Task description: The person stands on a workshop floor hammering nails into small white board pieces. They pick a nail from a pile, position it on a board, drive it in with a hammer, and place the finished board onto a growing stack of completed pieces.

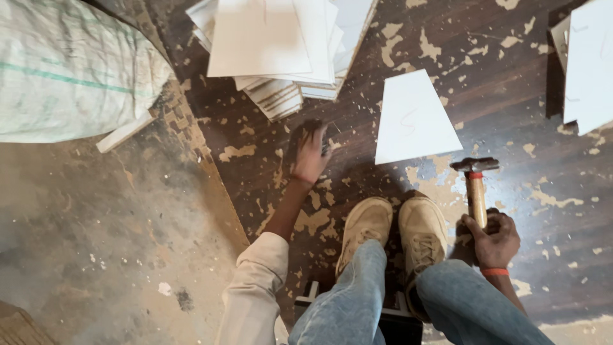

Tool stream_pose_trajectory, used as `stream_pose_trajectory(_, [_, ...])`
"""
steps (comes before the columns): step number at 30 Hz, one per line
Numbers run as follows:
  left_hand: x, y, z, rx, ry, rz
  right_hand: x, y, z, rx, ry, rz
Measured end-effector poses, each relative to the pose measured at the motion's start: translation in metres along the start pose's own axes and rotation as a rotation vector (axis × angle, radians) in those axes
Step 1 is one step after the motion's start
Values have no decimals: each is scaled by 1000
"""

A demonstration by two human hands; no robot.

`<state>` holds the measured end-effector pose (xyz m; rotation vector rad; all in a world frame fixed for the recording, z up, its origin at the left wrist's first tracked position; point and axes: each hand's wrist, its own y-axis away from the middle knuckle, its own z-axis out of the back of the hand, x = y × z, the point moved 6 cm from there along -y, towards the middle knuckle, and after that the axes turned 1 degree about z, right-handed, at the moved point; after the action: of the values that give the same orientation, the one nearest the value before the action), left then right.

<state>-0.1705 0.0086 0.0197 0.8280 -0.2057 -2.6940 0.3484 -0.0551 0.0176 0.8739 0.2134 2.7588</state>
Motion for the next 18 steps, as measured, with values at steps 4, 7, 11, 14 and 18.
stream_pose_trajectory(4, [-28,-20,2,293,65,189,3,1,1,-2,10,16])
stream_pose_trajectory(7, [-41,-33,15,496,-130,90,5,2,0,-4,21,13])
stream_pose_trajectory(11, [-32,-34,31,438,-120,71,9,2,1,-22,11,26])
stream_pose_trajectory(14, [-18,-25,29,387,-35,68,8,3,1,-8,22,9])
stream_pose_trajectory(18, [-3,-11,36,227,-26,42,11,2,2,-7,1,47])
